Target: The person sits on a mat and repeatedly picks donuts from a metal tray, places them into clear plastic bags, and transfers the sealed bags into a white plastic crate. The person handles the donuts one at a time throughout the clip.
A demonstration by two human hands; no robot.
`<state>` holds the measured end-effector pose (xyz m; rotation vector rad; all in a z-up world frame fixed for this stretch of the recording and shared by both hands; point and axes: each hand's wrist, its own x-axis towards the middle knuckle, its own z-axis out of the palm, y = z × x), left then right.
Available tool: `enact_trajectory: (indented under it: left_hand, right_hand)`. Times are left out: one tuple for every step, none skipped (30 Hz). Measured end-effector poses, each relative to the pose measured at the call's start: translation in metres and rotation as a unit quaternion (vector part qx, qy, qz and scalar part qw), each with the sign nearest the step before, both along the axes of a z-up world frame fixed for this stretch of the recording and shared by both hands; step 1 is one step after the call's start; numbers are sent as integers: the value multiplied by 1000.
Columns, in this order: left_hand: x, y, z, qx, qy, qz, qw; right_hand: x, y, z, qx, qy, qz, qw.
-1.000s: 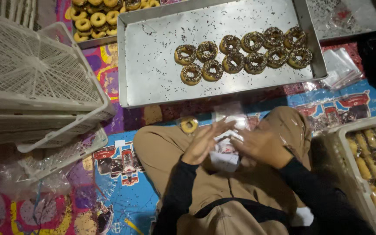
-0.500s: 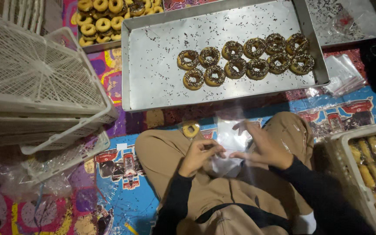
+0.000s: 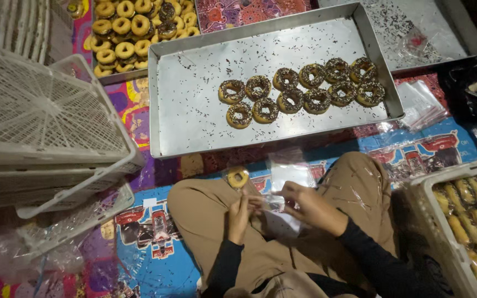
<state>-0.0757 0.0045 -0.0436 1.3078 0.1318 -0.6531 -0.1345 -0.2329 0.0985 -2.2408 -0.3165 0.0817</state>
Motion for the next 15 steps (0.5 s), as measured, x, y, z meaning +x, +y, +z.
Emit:
enact_trajectory:
  left_hand:
    - [-2, -2, 3, -32, 63, -16, 997]
    - [-4, -5, 7, -64, 126, -31, 989]
    - [-5, -8, 12, -148, 129, -39, 980]
    - [-7, -12, 19, -231, 130, -46, 963]
    - [-7, -14, 26, -311, 131, -53, 940]
    - [-8, -17, 34, -283, 99, -47, 953]
    - [-5, -19, 42, -254, 64, -43, 964]
    - [-3, -21, 50, -225, 29, -38, 973]
    - [-3, -20, 59, -231, 5, -43, 972]
    - [-3, -19, 66, -236, -18, -48, 970]
    - [-3, -17, 72, -242, -41, -55, 968]
    - [-2, -16, 77, -237, -33, -61, 969]
    - [-4, -14, 80, -231, -20, -67, 971]
    - [-7, -12, 83, -225, -8, -74, 972]
    - [-7, -12, 85, -207, -14, -82, 975]
  right_hand:
    - [-1, 8, -6, -26, -11, 8, 1000]
    - [-2, 18, -12, -47, -57, -10, 997]
    - [-3, 28, -18, -68, -104, -26, 992]
    - [-5, 37, -23, -88, -151, -43, 984]
    - [-6, 44, -28, -108, -139, -41, 984]
    - [-8, 50, -31, -128, -128, -38, 983]
    - [-7, 53, -32, -149, -119, -36, 981]
    - [-5, 54, -32, -166, -114, -26, 979]
    - [-5, 54, -29, -183, -106, -17, 977]
    - [-4, 53, -26, -199, -98, -9, 975]
    - [-2, 50, -22, -213, -113, 17, 970]
    - [1, 46, -18, -226, -128, 42, 965]
    - [2, 42, -14, -238, -140, 66, 959]
    - [3, 38, -11, -266, -180, 104, 941]
    - [5, 32, -9, -295, -221, 139, 919]
